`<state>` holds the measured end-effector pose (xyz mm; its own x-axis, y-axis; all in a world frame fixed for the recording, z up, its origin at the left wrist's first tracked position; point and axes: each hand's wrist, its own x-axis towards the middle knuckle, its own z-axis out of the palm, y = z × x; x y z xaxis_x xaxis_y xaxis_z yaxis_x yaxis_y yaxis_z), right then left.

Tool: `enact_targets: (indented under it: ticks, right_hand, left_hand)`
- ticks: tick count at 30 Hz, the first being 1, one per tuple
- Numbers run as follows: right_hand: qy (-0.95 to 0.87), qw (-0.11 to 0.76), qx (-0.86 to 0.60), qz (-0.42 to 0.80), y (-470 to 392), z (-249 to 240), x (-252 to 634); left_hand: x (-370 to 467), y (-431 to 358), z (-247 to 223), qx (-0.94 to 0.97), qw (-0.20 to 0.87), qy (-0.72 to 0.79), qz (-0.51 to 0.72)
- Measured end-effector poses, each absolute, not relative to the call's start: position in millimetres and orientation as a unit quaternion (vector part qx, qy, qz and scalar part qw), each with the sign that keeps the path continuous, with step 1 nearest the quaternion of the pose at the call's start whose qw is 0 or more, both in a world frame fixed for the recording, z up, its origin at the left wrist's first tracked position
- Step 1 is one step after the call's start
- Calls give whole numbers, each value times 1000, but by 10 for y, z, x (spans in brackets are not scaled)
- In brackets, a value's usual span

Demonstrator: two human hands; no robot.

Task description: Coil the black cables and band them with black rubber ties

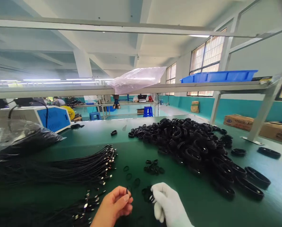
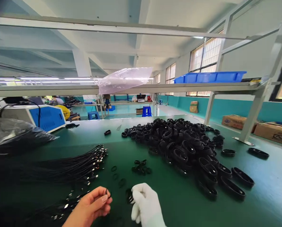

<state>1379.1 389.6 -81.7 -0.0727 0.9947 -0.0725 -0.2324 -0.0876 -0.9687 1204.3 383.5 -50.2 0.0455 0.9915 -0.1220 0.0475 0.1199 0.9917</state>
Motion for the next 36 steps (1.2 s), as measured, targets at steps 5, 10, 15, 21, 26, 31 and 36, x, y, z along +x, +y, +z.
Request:
enact_targets:
  ticks: [5,10,15,21,26,31,36]
  right_hand:
    - [-405,518,-392,644,3845,-831,13812]
    - [-427,503,-386,645,3777,-841,13774]
    - [-430,486,-383,657,3764,-886,13727]
    - [-444,473,-396,650,3729,-808,13741]
    - [-468,465,-413,628,3723,-760,13789]
    - [-479,447,-447,609,3710,-758,13749]
    - [-480,431,-451,617,3701,-848,13671]
  left_hand:
    - [11986,3714,-407,536,483,575,386]
    - [12112,3627,-406,586,372,608,386]
    - [12215,3655,-442,581,404,567,421]
    - [11950,3772,-386,563,365,611,420]
    - [11800,3756,-318,573,322,649,384]
    - [12077,3589,-330,648,287,628,321]
    - [12257,3533,-434,657,361,596,287]
